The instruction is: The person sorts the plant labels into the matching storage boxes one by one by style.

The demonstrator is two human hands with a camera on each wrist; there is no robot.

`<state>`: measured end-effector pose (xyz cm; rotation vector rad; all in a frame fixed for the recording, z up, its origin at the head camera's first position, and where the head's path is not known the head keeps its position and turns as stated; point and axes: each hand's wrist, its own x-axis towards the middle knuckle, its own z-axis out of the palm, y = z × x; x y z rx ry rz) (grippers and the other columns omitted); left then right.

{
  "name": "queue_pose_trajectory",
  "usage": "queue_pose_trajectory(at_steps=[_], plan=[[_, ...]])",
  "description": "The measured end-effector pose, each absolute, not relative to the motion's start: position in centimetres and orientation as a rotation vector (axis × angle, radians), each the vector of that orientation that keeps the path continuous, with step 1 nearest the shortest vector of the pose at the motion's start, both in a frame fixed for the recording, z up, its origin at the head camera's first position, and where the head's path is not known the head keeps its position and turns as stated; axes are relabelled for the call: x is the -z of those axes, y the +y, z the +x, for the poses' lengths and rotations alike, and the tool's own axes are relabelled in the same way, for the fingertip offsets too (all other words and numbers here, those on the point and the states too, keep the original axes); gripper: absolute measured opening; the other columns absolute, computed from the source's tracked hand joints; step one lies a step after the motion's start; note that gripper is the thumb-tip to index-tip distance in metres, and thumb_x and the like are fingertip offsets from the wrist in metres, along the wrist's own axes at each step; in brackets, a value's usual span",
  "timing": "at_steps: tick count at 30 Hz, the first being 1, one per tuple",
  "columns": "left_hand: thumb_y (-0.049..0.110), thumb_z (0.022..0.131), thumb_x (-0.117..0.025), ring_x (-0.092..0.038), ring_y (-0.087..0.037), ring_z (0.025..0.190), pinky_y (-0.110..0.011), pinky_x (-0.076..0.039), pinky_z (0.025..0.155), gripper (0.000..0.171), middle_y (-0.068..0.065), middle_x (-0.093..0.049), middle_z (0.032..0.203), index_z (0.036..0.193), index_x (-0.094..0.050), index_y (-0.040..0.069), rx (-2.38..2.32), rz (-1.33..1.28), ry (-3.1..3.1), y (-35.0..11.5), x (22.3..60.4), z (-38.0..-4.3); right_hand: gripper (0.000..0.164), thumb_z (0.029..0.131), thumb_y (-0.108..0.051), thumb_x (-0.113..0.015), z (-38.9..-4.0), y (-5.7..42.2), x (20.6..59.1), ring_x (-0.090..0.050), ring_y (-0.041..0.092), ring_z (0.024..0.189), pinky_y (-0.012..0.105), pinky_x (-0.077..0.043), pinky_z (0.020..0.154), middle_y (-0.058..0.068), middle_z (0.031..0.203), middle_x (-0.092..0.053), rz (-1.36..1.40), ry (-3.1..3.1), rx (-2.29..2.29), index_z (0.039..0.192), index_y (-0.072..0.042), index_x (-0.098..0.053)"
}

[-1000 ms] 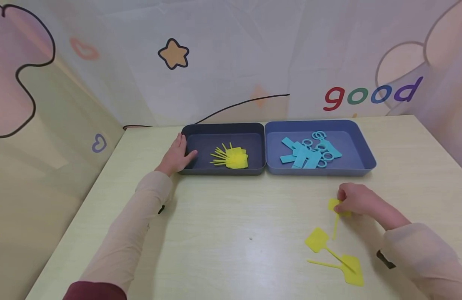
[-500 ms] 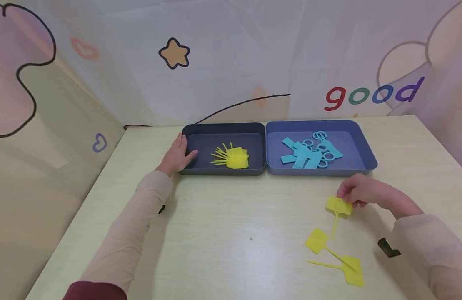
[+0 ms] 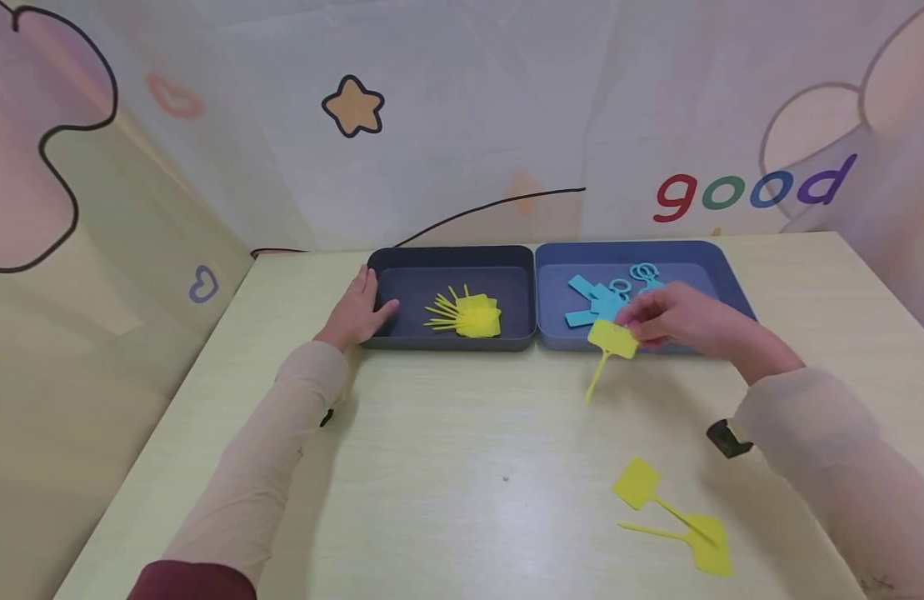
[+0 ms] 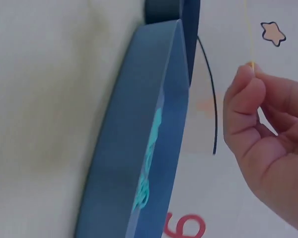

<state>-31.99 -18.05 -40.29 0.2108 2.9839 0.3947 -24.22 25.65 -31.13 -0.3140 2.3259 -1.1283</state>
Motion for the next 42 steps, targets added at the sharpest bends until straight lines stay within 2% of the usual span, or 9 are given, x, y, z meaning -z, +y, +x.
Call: queue_pose_trajectory(at_steps=[6,13,23,30,34,37,40,42], plan=[[0.050,0.091,-0.031,-0.001,-0.028,0.137,-0.037,-0.010,0.112,0.078,-0.016,0.008,0.148,0.141,0.001,-0.002,-0.379,0.205,2.988,-18.0,40.2,-32.0,0.037,0.087,-0.013,-0.054,-26.2,21.8,30.4,-0.057,0.014,0.077,0.021,-0.050,0.071,0.002,0.096,-0.058,-0.185,2.394,1.305,0.120,0.005,-0.049],[0.050,0.091,-0.030,0.000,-0.027,0.137,-0.037,-0.010,0.112,0.078,-0.016,0.008,0.148,0.141,0.001,-0.002,-0.382,0.213,2.991,-18.0,40.4,-32.1,0.040,0.088,-0.010,-0.052,-28.9,16.6,31.6,-0.058,0.007,0.070,0.015,-0.050,0.069,0.015,0.114,-0.048,0.042,2.297,1.617,0.125,0.006,-0.045],[0.049,0.092,-0.030,0.000,-0.028,0.137,-0.037,-0.009,0.112,0.078,-0.016,0.009,0.148,0.141,0.002,-0.002,-0.384,0.208,2.981,-17.9,40.1,-31.8,0.032,0.087,-0.001,-0.051,-31.8,10.7,35.3,-0.056,0.007,0.063,0.014,-0.049,0.063,0.017,0.116,-0.050,0.148,2.260,1.693,0.118,0.008,-0.052],[0.049,0.092,-0.030,0.000,-0.028,0.137,-0.037,-0.010,0.112,0.077,-0.015,0.009,0.148,0.141,0.001,-0.002,-0.367,0.197,2.981,-17.8,39.8,-31.6,0.026,0.085,0.003,-0.050,-32.7,8.4,37.4,-0.056,0.013,0.063,0.024,-0.052,0.072,0.017,0.111,-0.053,0.235,2.381,1.576,0.109,0.006,-0.058],[0.049,0.092,-0.030,0.000,-0.028,0.137,-0.037,-0.009,0.112,0.077,-0.015,0.010,0.148,0.141,0.002,-0.002,-0.365,0.195,2.977,-17.8,39.8,-31.6,0.024,0.083,0.005,-0.049,-32.7,7.5,38.1,-0.054,0.015,0.062,0.024,-0.052,0.065,0.017,0.113,-0.053,0.226,2.451,1.496,0.103,0.005,-0.061],[0.049,0.092,-0.030,0.000,-0.028,0.137,-0.036,-0.010,0.112,0.077,-0.015,0.009,0.148,0.141,0.002,-0.002,-0.369,0.198,2.979,-17.8,39.8,-31.7,0.024,0.081,0.006,-0.047,-32.5,7.0,38.4,-0.052,0.015,0.058,0.021,-0.047,0.054,0.016,0.104,-0.058,0.213,2.521,1.417,0.099,0.004,-0.064],[0.049,0.092,-0.030,0.000,-0.028,0.137,-0.037,-0.010,0.112,0.077,-0.016,0.009,0.148,0.141,0.002,-0.002,-0.383,0.203,2.981,-17.9,39.9,-31.7,0.023,0.080,0.004,-0.048,-32.4,6.5,38.6,-0.051,0.014,0.051,0.021,-0.042,0.047,0.011,0.078,-0.062,0.210,2.605,1.333,0.094,0.002,-0.066],[0.049,0.092,-0.030,0.001,-0.027,0.137,-0.037,-0.010,0.112,0.077,-0.016,0.009,0.148,0.141,0.002,-0.002,-0.393,0.204,2.982,-17.9,40.0,-31.7,0.021,0.080,0.001,-0.050,-32.3,6.3,38.6,-0.050,0.014,0.049,0.021,-0.042,0.046,0.006,0.060,-0.058,0.213,2.651,1.284,0.092,0.001,-0.068]])
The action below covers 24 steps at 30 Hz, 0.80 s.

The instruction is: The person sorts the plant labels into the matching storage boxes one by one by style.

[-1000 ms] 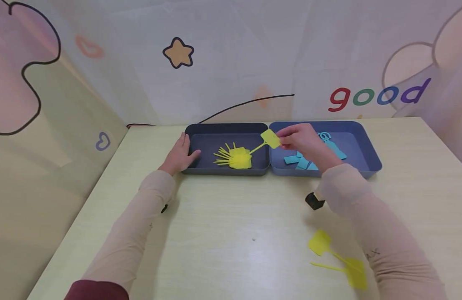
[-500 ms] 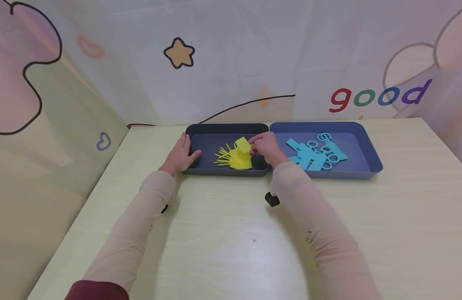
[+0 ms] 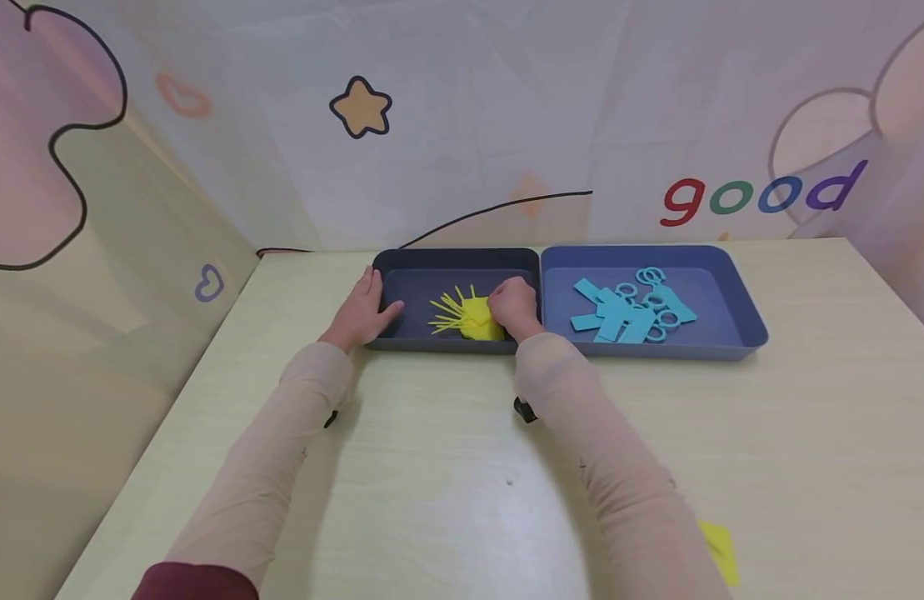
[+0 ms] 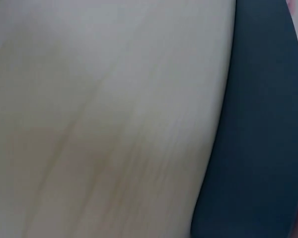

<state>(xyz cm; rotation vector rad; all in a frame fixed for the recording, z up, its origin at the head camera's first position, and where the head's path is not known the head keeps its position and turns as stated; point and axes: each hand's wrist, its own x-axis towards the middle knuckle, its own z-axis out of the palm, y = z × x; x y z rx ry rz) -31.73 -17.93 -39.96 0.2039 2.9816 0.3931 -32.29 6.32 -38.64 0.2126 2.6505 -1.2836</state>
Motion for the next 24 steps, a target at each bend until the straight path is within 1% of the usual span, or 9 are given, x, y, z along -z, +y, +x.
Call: queue_pose_trajectory(at_steps=[1,3,8,10,14,16,19,21,24], plan=[[0.049,0.092,-0.030,0.000,-0.027,0.137,-0.037,-0.010,0.111,0.077,-0.016,0.008,0.148,0.141,0.001,-0.002,-0.397,0.205,2.984,-17.9,40.0,-31.8,0.020,0.081,0.000,-0.051,-32.2,6.2,38.6,-0.050,0.014,0.049,0.022,-0.042,0.047,0.004,0.054,-0.056,0.215,2.667,1.264,0.091,0.000,-0.068],[0.049,0.092,-0.030,0.000,-0.027,0.137,-0.037,-0.010,0.112,0.077,-0.015,0.008,0.148,0.141,0.002,-0.001,-0.402,0.205,2.984,-17.9,40.0,-31.8,0.018,0.082,-0.004,-0.053,-32.2,6.2,38.7,-0.052,0.015,0.054,0.022,-0.043,0.050,0.000,0.050,-0.052,0.211,2.687,1.238,0.090,0.000,-0.068],[0.050,0.092,-0.030,-0.001,-0.028,0.137,-0.037,-0.010,0.111,0.077,-0.015,0.008,0.148,0.141,0.001,-0.001,-0.405,0.203,2.988,-18.0,40.1,-31.8,0.019,0.084,-0.008,-0.052,-32.0,6.1,38.7,-0.057,0.020,0.066,0.025,-0.046,0.057,0.000,0.050,-0.051,0.193,2.722,1.180,0.081,0.000,-0.069],[0.050,0.092,-0.030,-0.002,-0.028,0.137,-0.038,-0.011,0.111,0.077,-0.016,0.007,0.148,0.141,0.001,-0.001,-0.404,0.206,2.992,-18.0,40.1,-31.9,0.020,0.084,-0.009,-0.051,-32.0,6.1,38.7,-0.056,0.020,0.065,0.025,-0.045,0.056,0.000,0.050,-0.051,0.190,2.737,1.159,0.075,-0.001,-0.068],[0.050,0.092,-0.030,0.000,-0.028,0.137,-0.037,-0.010,0.111,0.078,-0.015,0.009,0.148,0.141,0.002,-0.001,-0.397,0.204,2.984,-17.9,40.1,-31.8,0.024,0.083,-0.008,-0.050,-32.0,6.1,38.7,-0.052,0.019,0.056,0.023,-0.040,0.048,0.002,0.051,-0.051,0.188,2.764,1.115,0.064,-0.002,-0.064],[0.050,0.092,-0.029,0.000,-0.027,0.137,-0.037,-0.010,0.112,0.078,-0.015,0.009,0.148,0.141,0.002,-0.001,-0.395,0.202,2.983,-17.9,40.1,-31.8,0.025,0.083,-0.008,-0.050,-31.9,6.0,38.7,-0.050,0.018,0.054,0.023,-0.039,0.046,0.003,0.055,-0.054,0.181,2.774,1.092,0.063,-0.003,-0.064],[0.050,0.092,-0.030,0.000,-0.027,0.137,-0.037,-0.010,0.112,0.078,-0.015,0.009,0.148,0.141,0.002,-0.001,-0.391,0.202,2.982,-17.9,40.0,-31.7,0.024,0.083,-0.008,-0.049,-31.8,6.0,38.5,-0.049,0.017,0.053,0.022,-0.037,0.045,0.008,0.067,-0.060,0.159,2.784,1.073,0.067,-0.002,-0.066],[0.050,0.092,-0.030,0.001,-0.027,0.138,-0.037,-0.010,0.112,0.077,-0.015,0.008,0.148,0.141,0.001,-0.001,-0.392,0.199,2.982,-17.9,39.9,-31.7,0.024,0.083,-0.008,-0.048,-31.6,6.1,38.3,-0.050,0.017,0.055,0.022,-0.038,0.046,0.010,0.078,-0.064,0.123,2.798,1.074,0.073,-0.002,-0.068],[0.050,0.092,-0.030,0.000,-0.027,0.138,-0.037,-0.010,0.112,0.078,-0.015,0.008,0.148,0.141,0.001,-0.001,-0.384,0.195,2.984,-17.9,39.9,-31.8,0.023,0.084,-0.009,-0.047,-31.4,6.1,37.6,-0.052,0.019,0.061,0.023,-0.039,0.051,0.013,0.090,-0.066,0.049,2.810,1.074,0.081,-0.001,-0.069]])
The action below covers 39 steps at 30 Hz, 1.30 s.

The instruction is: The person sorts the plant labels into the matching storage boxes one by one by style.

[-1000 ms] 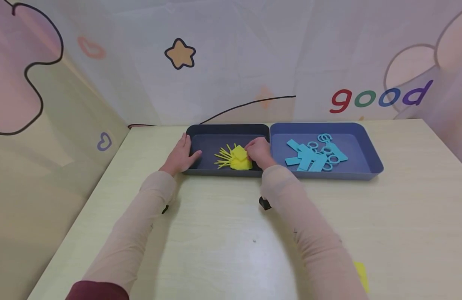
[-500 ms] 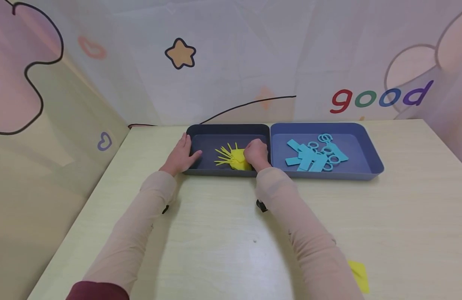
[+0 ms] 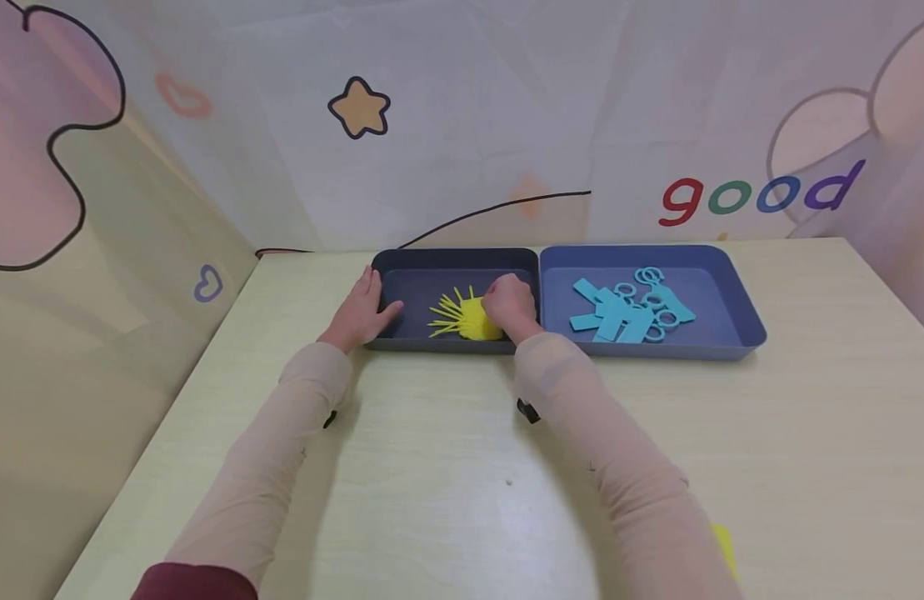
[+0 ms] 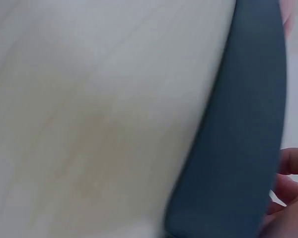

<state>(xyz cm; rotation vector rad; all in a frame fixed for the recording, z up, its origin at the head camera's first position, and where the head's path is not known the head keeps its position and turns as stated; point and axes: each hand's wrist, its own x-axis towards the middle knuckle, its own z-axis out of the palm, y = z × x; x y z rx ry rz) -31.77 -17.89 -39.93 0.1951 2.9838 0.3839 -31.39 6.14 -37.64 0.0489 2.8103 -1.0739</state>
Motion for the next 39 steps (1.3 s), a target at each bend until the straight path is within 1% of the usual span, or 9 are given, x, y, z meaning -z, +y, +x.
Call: queue_pose_trajectory(at_steps=[4,7,9,12,14,16,20,25,39], plan=[[0.050,0.091,-0.030,0.000,-0.027,0.137,-0.037,-0.010,0.112,0.078,-0.015,0.008,0.148,0.141,0.001,-0.001,-0.385,0.190,2.986,-17.9,40.0,-31.8,0.026,0.086,-0.010,-0.046,-30.8,6.4,36.5,-0.057,0.026,0.083,0.033,-0.048,0.069,0.014,0.106,-0.062,-0.084,2.799,1.058,0.101,-0.001,-0.065],[0.050,0.091,-0.031,0.001,-0.027,0.138,-0.037,-0.010,0.112,0.078,-0.015,0.008,0.148,0.141,0.001,-0.001,-0.395,0.183,2.981,-18.0,40.0,-31.8,0.032,0.088,-0.011,-0.045,-30.0,6.8,35.5,-0.054,0.030,0.100,0.040,-0.046,0.085,0.016,0.118,-0.056,-0.207,2.804,0.992,0.114,0.000,-0.058],[0.050,0.091,-0.031,0.000,-0.027,0.138,-0.037,-0.010,0.112,0.078,-0.015,0.008,0.148,0.141,0.001,-0.001,-0.396,0.178,2.979,-17.9,39.9,-31.8,0.035,0.089,-0.013,-0.043,-29.3,7.2,35.1,-0.055,0.032,0.090,0.041,-0.046,0.081,0.017,0.118,-0.055,-0.300,2.813,0.913,0.121,0.000,-0.052],[0.050,0.091,-0.031,0.001,-0.027,0.138,-0.037,-0.010,0.112,0.078,-0.015,0.009,0.148,0.141,0.002,-0.001,-0.395,0.173,2.970,-17.8,39.8,-31.7,0.042,0.090,-0.015,-0.044,-28.1,8.0,34.6,-0.054,0.032,0.099,0.043,-0.043,0.088,0.018,0.127,-0.048,-0.482,2.844,0.734,0.129,0.000,-0.043],[0.049,0.092,-0.031,0.001,-0.026,0.138,-0.037,-0.009,0.112,0.078,-0.015,0.009,0.148,0.141,0.002,-0.001,-0.400,0.171,2.964,-17.8,39.7,-31.7,0.048,0.090,-0.016,-0.045,-27.2,8.6,34.5,-0.050,0.033,0.109,0.045,-0.040,0.093,0.019,0.133,-0.042,-0.602,2.844,0.623,0.133,0.001,-0.036],[0.049,0.092,-0.031,0.002,-0.026,0.138,-0.037,-0.009,0.112,0.078,-0.015,0.009,0.148,0.141,0.003,-0.001,-0.402,0.171,2.961,-17.9,39.7,-31.7,0.054,0.089,-0.017,-0.047,-26.2,9.3,34.4,-0.031,0.034,0.128,0.048,-0.030,0.102,0.020,0.140,-0.030,-0.707,2.849,0.508,0.136,0.003,-0.030],[0.050,0.091,-0.031,0.001,-0.027,0.138,-0.037,-0.010,0.112,0.078,-0.015,0.009,0.148,0.141,0.003,-0.001,-0.398,0.173,2.967,-18.0,39.9,-31.8,0.062,0.089,-0.022,-0.051,-24.2,11.0,34.8,-0.017,0.038,0.133,0.053,-0.023,0.103,0.020,0.145,-0.020,-0.815,2.839,0.370,0.139,0.001,-0.022],[0.050,0.091,-0.031,0.002,-0.027,0.138,-0.037,-0.009,0.112,0.079,-0.015,0.008,0.148,0.141,0.002,-0.001,-0.401,0.184,2.970,-18.1,40.1,-32.0,0.068,0.089,-0.029,-0.052,-21.9,13.6,35.6,-0.010,0.038,0.134,0.060,-0.020,0.100,0.018,0.147,-0.013,-0.849,2.802,0.333,0.141,-0.003,-0.017],[0.050,0.091,-0.032,0.001,-0.027,0.137,-0.038,-0.010,0.112,0.079,-0.016,0.008,0.148,0.141,0.001,-0.002,-0.406,0.205,2.975,-18.0,40.3,-32.2,0.097,0.071,-0.050,-0.065,-16.9,19.7,37.8,-0.002,0.042,0.133,0.067,-0.016,0.095,0.023,0.147,-0.004,-0.806,2.687,0.368,0.142,-0.007,-0.015]])
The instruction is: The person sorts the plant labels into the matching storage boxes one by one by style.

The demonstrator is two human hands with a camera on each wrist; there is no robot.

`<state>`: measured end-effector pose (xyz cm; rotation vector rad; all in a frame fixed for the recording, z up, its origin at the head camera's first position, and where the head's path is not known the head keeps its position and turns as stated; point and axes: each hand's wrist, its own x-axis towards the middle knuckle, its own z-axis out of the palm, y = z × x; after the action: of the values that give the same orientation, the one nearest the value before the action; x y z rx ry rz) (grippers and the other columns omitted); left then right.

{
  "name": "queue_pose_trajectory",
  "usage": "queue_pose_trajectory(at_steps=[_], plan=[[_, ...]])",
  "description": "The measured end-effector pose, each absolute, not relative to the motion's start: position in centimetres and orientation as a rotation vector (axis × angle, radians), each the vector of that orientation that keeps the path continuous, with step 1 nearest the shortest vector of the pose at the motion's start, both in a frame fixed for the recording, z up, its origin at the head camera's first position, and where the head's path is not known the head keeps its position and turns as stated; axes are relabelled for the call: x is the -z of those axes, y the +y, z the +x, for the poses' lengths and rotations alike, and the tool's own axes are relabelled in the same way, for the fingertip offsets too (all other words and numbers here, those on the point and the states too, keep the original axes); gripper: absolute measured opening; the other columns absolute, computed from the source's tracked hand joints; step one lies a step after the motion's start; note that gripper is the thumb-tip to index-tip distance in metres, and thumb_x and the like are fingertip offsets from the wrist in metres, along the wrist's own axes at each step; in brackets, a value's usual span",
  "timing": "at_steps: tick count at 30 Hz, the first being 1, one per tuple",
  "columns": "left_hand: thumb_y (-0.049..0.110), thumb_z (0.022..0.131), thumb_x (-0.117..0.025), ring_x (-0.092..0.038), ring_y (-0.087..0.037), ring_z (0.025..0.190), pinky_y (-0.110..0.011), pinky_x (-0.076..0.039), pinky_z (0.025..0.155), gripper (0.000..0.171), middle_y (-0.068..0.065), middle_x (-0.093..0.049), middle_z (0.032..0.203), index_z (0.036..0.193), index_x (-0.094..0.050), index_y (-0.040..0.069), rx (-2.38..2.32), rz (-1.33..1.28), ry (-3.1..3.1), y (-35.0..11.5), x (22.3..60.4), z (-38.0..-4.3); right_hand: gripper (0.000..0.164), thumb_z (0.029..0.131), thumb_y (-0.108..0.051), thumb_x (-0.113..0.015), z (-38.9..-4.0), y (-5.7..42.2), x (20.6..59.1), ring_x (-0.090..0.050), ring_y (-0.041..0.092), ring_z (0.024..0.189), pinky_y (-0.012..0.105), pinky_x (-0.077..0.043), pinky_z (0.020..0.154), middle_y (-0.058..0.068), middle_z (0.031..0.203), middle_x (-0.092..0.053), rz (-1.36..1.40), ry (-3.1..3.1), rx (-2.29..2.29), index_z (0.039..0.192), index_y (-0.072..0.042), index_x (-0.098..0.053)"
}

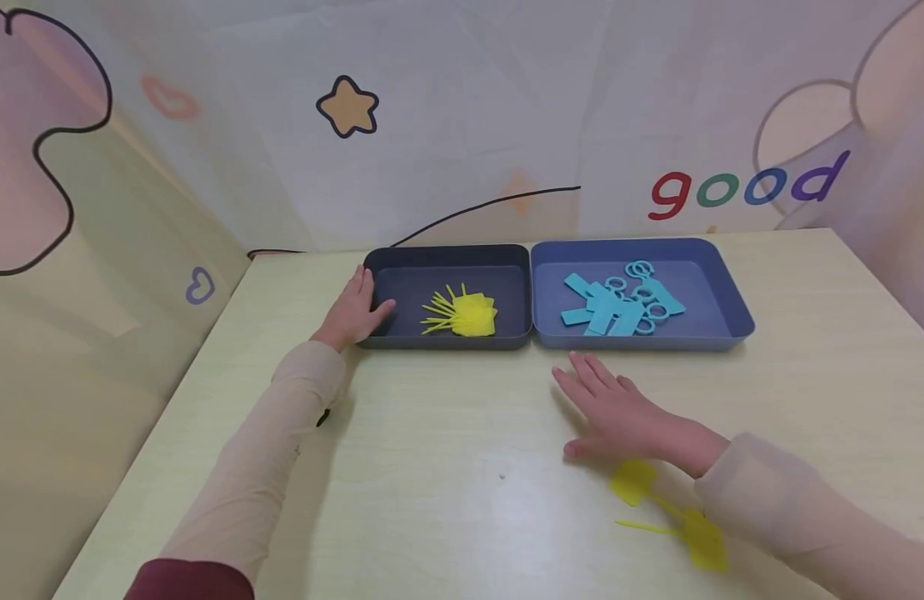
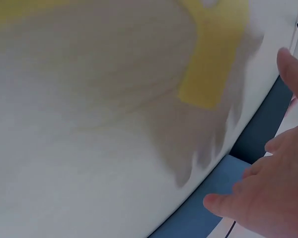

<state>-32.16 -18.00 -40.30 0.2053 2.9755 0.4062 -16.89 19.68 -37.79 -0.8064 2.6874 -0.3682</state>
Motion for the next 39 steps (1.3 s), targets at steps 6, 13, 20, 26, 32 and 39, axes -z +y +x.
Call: queue_pose_trajectory(at_steps=[6,13,20,26,32,39], plan=[[0.049,0.091,-0.031,-0.001,-0.027,0.137,-0.038,-0.011,0.111,0.078,-0.016,0.007,0.148,0.141,0.001,-0.002,-0.389,0.209,2.992,-18.1,40.6,-32.4,0.105,0.064,-0.057,-0.066,-15.4,21.1,37.9,-0.004,0.043,0.132,0.069,-0.018,0.092,0.024,0.146,-0.005,-0.780,2.643,0.368,0.142,-0.007,-0.016],[0.050,0.091,-0.032,-0.001,-0.028,0.137,-0.038,-0.011,0.111,0.079,-0.017,0.006,0.148,0.141,0.000,-0.002,-0.395,0.216,2.998,-18.1,40.9,-32.5,0.103,0.063,-0.053,-0.069,-14.1,22.5,37.9,-0.007,0.045,0.131,0.071,-0.019,0.088,0.025,0.145,-0.006,-0.700,2.587,0.398,0.141,-0.009,-0.019],[0.050,0.091,-0.032,-0.001,-0.028,0.137,-0.039,-0.011,0.111,0.079,-0.016,0.007,0.148,0.141,0.000,-0.002,-0.385,0.208,2.995,-18.1,40.9,-32.6,0.098,0.064,-0.044,-0.073,-13.6,23.6,38.3,-0.022,0.049,0.124,0.066,-0.030,0.086,0.030,0.140,-0.018,-0.617,2.630,0.360,0.138,-0.005,-0.024],[0.051,0.091,-0.031,-0.001,-0.028,0.137,-0.038,-0.010,0.111,0.079,-0.016,0.007,0.148,0.141,0.001,-0.002,-0.379,0.199,2.991,-18.1,40.8,-32.6,0.086,0.056,-0.045,-0.078,-13.3,23.6,38.1,-0.042,0.027,0.085,0.032,-0.043,0.060,0.015,0.100,-0.045,-0.543,2.706,0.261,0.122,-0.003,-0.042],[0.050,0.091,-0.032,-0.001,-0.028,0.137,-0.038,-0.011,0.111,0.079,-0.017,0.007,0.148,0.141,0.000,-0.002,-0.375,0.206,2.993,-18.0,40.7,-32.5,0.069,0.056,-0.046,-0.078,-13.2,23.6,37.9,-0.039,0.019,0.069,0.027,-0.033,0.052,0.007,0.080,-0.042,-0.455,2.676,0.265,0.102,-0.003,-0.048],[0.050,0.091,-0.032,-0.002,-0.028,0.137,-0.038,-0.011,0.111,0.079,-0.017,0.006,0.148,0.141,0.000,-0.002,-0.375,0.203,2.998,-18.0,40.7,-32.5,0.055,0.059,-0.043,-0.077,-13.5,23.6,38.0,-0.039,0.016,0.064,0.026,-0.029,0.052,0.003,0.072,-0.041,-0.403,2.609,0.285,0.088,-0.009,-0.046]])
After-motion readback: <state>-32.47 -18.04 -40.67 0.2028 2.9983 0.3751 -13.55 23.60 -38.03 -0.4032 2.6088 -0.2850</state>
